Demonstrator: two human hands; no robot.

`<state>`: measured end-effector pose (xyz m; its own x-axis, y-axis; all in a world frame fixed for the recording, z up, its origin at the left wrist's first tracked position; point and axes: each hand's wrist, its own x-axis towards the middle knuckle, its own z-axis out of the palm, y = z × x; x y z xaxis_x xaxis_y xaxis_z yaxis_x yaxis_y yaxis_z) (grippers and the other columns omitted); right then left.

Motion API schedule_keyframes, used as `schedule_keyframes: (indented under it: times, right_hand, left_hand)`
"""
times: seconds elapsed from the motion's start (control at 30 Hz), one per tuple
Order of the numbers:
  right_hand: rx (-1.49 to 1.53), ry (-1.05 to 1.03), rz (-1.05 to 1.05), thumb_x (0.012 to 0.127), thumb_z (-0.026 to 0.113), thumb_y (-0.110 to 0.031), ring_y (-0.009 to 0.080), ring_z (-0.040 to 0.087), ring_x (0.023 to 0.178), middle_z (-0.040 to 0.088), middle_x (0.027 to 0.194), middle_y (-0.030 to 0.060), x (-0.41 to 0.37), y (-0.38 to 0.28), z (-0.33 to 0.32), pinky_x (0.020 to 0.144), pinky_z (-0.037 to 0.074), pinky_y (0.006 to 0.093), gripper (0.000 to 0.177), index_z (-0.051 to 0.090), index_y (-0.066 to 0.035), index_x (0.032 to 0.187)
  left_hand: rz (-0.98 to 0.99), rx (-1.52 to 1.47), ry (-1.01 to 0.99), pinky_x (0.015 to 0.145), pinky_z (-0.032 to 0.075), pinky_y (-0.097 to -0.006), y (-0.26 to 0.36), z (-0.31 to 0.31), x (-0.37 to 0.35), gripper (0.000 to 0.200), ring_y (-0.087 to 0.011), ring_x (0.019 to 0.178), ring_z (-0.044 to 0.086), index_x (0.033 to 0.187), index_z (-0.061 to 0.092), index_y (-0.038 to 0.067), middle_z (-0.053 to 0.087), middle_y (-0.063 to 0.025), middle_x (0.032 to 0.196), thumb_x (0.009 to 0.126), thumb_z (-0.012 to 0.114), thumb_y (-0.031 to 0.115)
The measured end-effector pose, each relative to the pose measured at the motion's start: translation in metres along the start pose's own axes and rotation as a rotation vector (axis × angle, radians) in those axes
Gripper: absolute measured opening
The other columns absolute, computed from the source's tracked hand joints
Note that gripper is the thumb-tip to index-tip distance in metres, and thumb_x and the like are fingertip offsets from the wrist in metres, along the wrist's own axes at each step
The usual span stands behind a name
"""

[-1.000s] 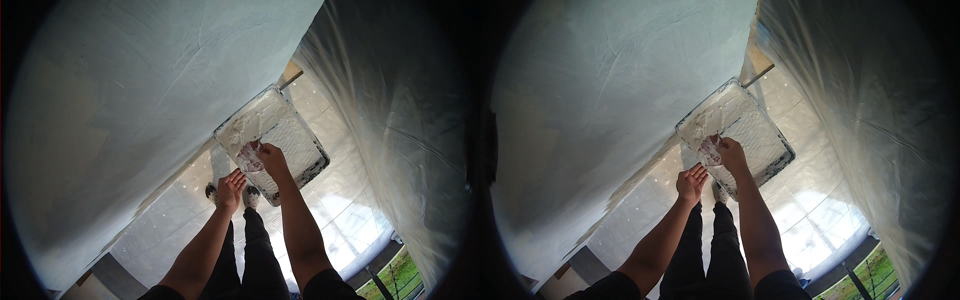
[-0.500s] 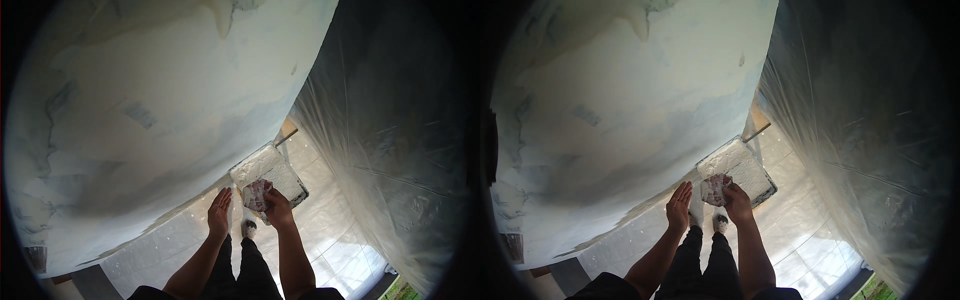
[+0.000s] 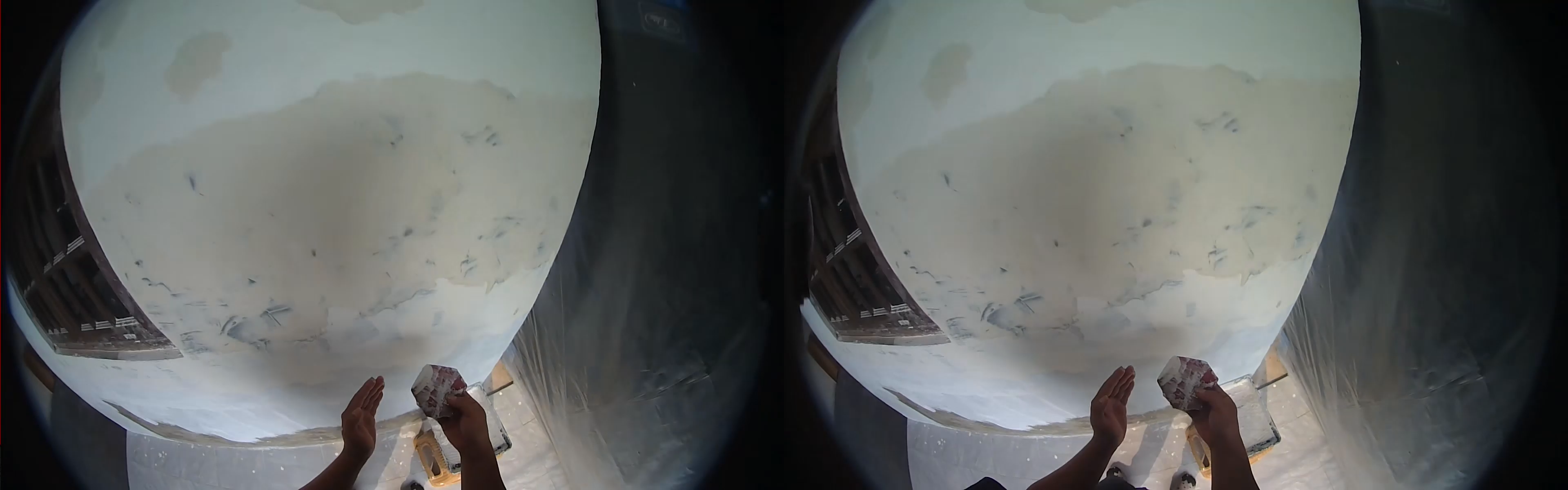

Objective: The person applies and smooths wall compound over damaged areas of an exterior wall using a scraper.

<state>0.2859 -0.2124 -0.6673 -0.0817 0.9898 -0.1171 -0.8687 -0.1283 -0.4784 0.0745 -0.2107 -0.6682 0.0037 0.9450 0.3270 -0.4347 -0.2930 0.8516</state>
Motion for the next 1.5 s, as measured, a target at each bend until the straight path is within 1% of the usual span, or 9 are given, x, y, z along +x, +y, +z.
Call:
schedule_keyframes:
  times: [0.3, 0.57, 0.87, 0.93, 1.1, 1.13, 1.27, 1.43, 1.5]
  right_hand:
    - [-0.093, -0.364, -0.078, 0.091, 0.051, -0.002, 0.0327, 0.06, 0.128, 0.059, 0.139, 0.0177, 0.01, 0.021, 0.198, 0.108, 0.051, 0.0475, 0.058, 0.042, 0.002, 0.148]
    - [-0.136, -0.667, -0.343, 0.097, 0.048, -0.006, 0.0287, 0.065, 0.123, 0.061, 0.137, 0.0174, 0.019, 0.025, 0.411, 0.101, 0.059, 0.0417, 0.049, 0.045, 0.003, 0.145]
    - [-0.441, -0.718, -1.054, 0.1, 0.057, -0.008, 0.0164, 0.07, 0.095, 0.071, 0.108, 0.0108, 0.006, 0.005, 0.603, 0.092, 0.057, 0.0356, 0.025, 0.062, 0.006, 0.121]
    - [-0.484, -0.687, -1.185, 0.101, 0.058, -0.008, 0.015, 0.07, 0.091, 0.073, 0.103, 0.0094, 0.004, 0.0, 0.633, 0.089, 0.056, 0.0348, 0.025, 0.064, 0.006, 0.12]
    - [-1.257, -0.23, -1.866, 0.1, 0.059, -0.011, 0.0235, 0.068, 0.073, 0.074, 0.087, 0.0129, -0.008, -0.006, 0.677, 0.069, 0.05, 0.0351, 0.022, 0.07, -0.004, 0.118]
    - [-1.342, -0.209, -1.903, 0.099, 0.059, -0.01, 0.0299, 0.067, 0.072, 0.074, 0.09, 0.0146, -0.008, -0.005, 0.683, 0.07, 0.053, 0.0372, 0.023, 0.071, -0.007, 0.119]
    - [-1.379, -0.209, -2.208, 0.099, 0.061, -0.009, 0.0258, 0.065, 0.068, 0.076, 0.093, 0.0119, 0.014, -0.011, 0.697, 0.068, 0.052, 0.034, 0.026, 0.071, -0.009, 0.123]
    - [-1.402, -0.141, -2.7, 0.092, 0.062, -0.004, 0.0247, 0.07, 0.11, 0.074, 0.117, 0.0107, 0.038, -0.012, 0.709, 0.087, 0.059, 0.0362, 0.035, 0.067, -0.01, 0.126]
    - [-1.488, -0.086, -2.737, 0.091, 0.062, -0.005, 0.0254, 0.07, 0.112, 0.073, 0.12, 0.0114, 0.052, -0.012, 0.705, 0.092, 0.058, 0.036, 0.036, 0.066, -0.007, 0.127]
  left_hand:
    - [0.523, 0.07, -0.09, 0.126, 0.02, -0.0506, 0.197, -0.039, 0.063, 0.065, -0.0362, 0.15, 0.037, 0.153, 0.038, -0.007, 0.045, -0.0254, 0.155, 0.102, 0.038, 0.033]
    - [1.021, 0.548, -0.214, 0.126, 0.019, -0.0494, 0.398, -0.103, 0.122, 0.082, -0.0358, 0.149, 0.038, 0.153, 0.035, -0.008, 0.043, -0.0252, 0.156, 0.104, 0.037, 0.058]
    - [1.456, 0.598, -0.186, 0.126, 0.023, -0.043, 0.619, -0.119, 0.248, 0.062, -0.0339, 0.148, 0.04, 0.15, 0.041, -0.01, 0.047, -0.0255, 0.154, 0.097, 0.032, 0.023]
    - [1.476, 0.578, -0.187, 0.125, 0.025, -0.0426, 0.64, -0.117, 0.271, 0.059, -0.034, 0.147, 0.042, 0.149, 0.043, -0.011, 0.048, -0.0254, 0.153, 0.098, 0.032, 0.017]
    - [1.523, 0.535, -0.135, 0.124, 0.028, -0.0409, 0.643, -0.123, 0.308, 0.059, -0.0339, 0.145, 0.043, 0.148, 0.044, -0.011, 0.049, -0.0253, 0.152, 0.096, 0.033, 0.014]
    - [1.526, 0.533, -0.137, 0.124, 0.028, -0.0409, 0.642, -0.123, 0.308, 0.059, -0.0339, 0.145, 0.043, 0.148, 0.044, -0.011, 0.049, -0.0253, 0.152, 0.096, 0.033, 0.014]
    - [1.607, 0.616, -0.133, 0.126, 0.025, -0.0414, 0.64, -0.122, 0.305, 0.062, -0.0319, 0.147, 0.04, 0.15, 0.041, -0.011, 0.047, -0.0242, 0.154, 0.096, 0.029, 0.015]
    - [1.613, 0.599, -0.12, 0.125, 0.026, -0.0417, 0.639, -0.123, 0.305, 0.062, -0.032, 0.147, 0.042, 0.149, 0.042, -0.011, 0.048, -0.0247, 0.153, 0.095, 0.029, 0.016]
    - [1.64, 0.56, -0.153, 0.123, 0.029, -0.0401, 0.639, -0.123, 0.306, 0.059, -0.0348, 0.145, 0.044, 0.146, 0.045, -0.013, 0.05, -0.027, 0.15, 0.093, 0.033, 0.011]
